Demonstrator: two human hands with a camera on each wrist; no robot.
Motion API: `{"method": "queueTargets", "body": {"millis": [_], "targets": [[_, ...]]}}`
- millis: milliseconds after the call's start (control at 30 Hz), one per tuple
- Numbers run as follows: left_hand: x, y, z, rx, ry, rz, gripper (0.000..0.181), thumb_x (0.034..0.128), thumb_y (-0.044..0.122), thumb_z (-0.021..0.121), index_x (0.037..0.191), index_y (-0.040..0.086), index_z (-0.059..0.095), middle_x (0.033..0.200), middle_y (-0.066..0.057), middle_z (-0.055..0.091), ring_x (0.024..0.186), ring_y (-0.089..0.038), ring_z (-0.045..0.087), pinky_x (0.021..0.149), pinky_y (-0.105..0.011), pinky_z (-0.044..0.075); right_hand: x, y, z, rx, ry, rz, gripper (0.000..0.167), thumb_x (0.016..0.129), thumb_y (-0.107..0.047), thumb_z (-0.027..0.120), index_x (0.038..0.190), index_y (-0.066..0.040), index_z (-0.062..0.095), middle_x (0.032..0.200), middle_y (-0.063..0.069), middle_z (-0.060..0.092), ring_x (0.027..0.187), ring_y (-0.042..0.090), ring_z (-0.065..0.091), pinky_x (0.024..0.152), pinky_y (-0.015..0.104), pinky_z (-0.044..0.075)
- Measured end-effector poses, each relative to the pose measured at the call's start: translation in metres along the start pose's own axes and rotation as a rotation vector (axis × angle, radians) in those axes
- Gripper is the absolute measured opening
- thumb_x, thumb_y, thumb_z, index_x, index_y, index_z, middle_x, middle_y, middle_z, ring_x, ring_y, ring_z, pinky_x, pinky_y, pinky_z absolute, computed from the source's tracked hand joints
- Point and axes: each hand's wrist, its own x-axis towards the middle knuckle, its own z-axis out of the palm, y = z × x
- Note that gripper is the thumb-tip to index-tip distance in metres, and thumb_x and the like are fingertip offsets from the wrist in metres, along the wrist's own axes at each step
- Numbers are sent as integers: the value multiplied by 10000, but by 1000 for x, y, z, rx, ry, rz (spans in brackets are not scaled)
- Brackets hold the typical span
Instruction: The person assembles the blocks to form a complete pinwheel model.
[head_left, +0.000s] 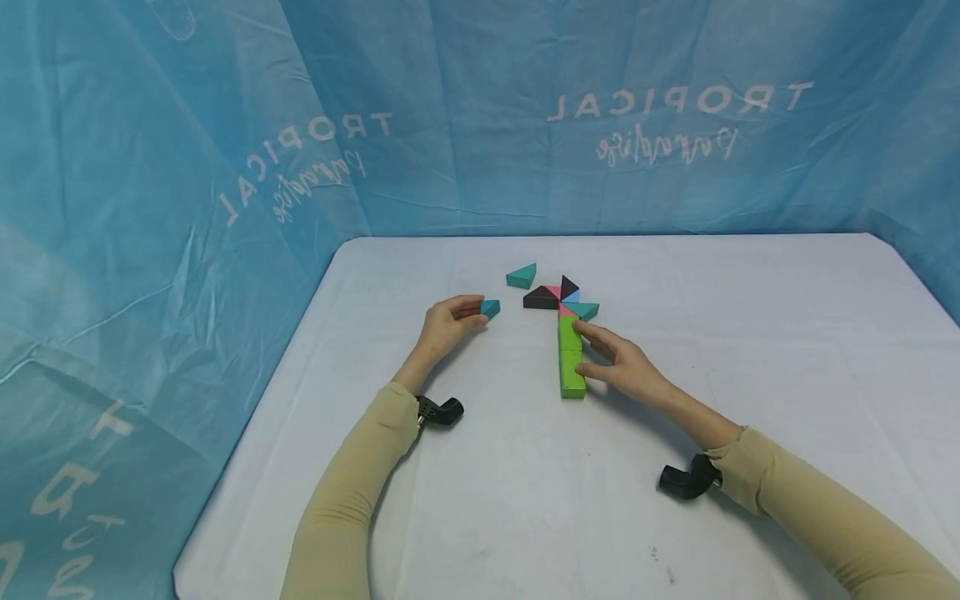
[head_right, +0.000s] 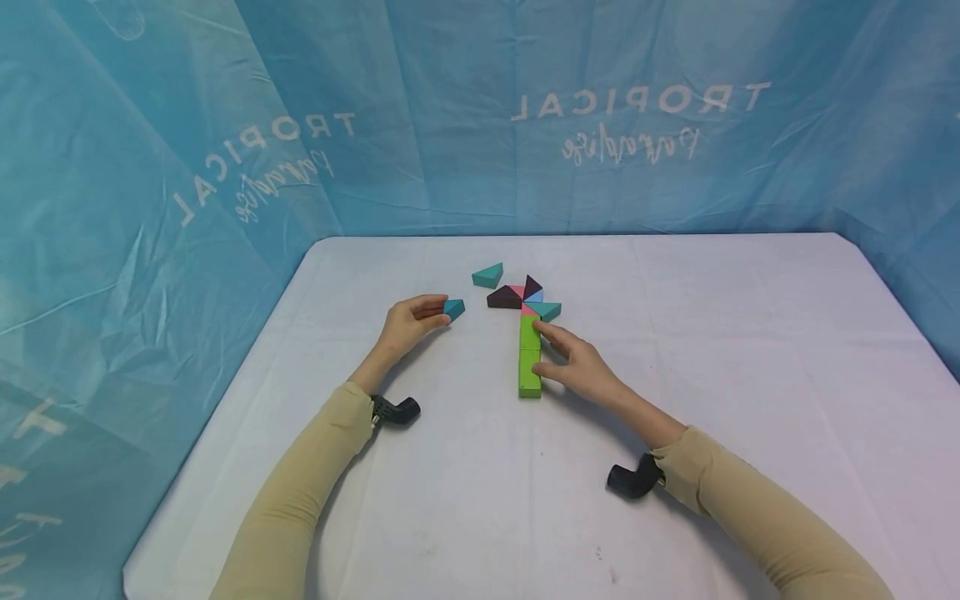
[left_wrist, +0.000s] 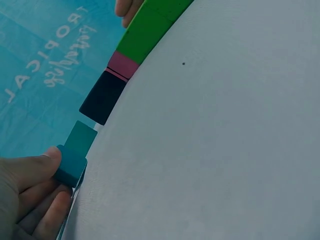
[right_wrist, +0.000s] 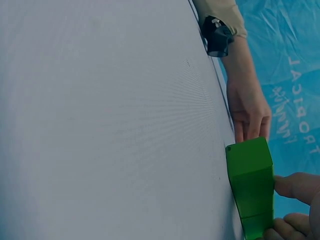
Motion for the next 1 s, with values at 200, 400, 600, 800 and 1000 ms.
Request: {"method": "queueTargets", "body": {"millis": [200,400,600,800,1000], "targets": [[4,12,6,-22,26,24,412,836,149,727,1212,14,626,1111,-118,661,996,-207,636,838,-279,508,0,3,-1,-6,2,-2,686,896,-131,666,1472,-50,303,1511,124,283,1374,324,251,1099,428,233],[8,28,23,-60,-3,41,416,836,140,725,1213,-1,620,1104,-124,663,977,-204,647,802,-269,523,0,2,0,-13,-2,-12,687,896,-129,665,1472,-43,300,1511,128,283,1373,315,256,1098,422,239],[4,50,39,-44,-57,74,391,849,69,702,1211,-40,604,1124,-173,648,1003,-238,640,809,-249,517,-2,-8,1,-2,-6,-18,672,901,-87,651,1463,-3,293,1506,163,277,1379,314,243,1103,418,228],[9,34,57,-14,-50,86,380,834,109,724,1196,33,635,1132,-107,657,995,-172,642,812,-211,505,1,0,0,1,-5,-11,682,902,-136,661,1472,-40,297,1510,133,282,1383,287,242,1106,413,224],[5,30,64,5,-63,90,384,831,84,722,1196,12,628,1095,-132,666,974,-189,651,805,-207,506,1,0,0,-1,-2,-11,683,901,-126,661,1471,-34,296,1509,136,283,1384,283,241,1105,413,226]]}}
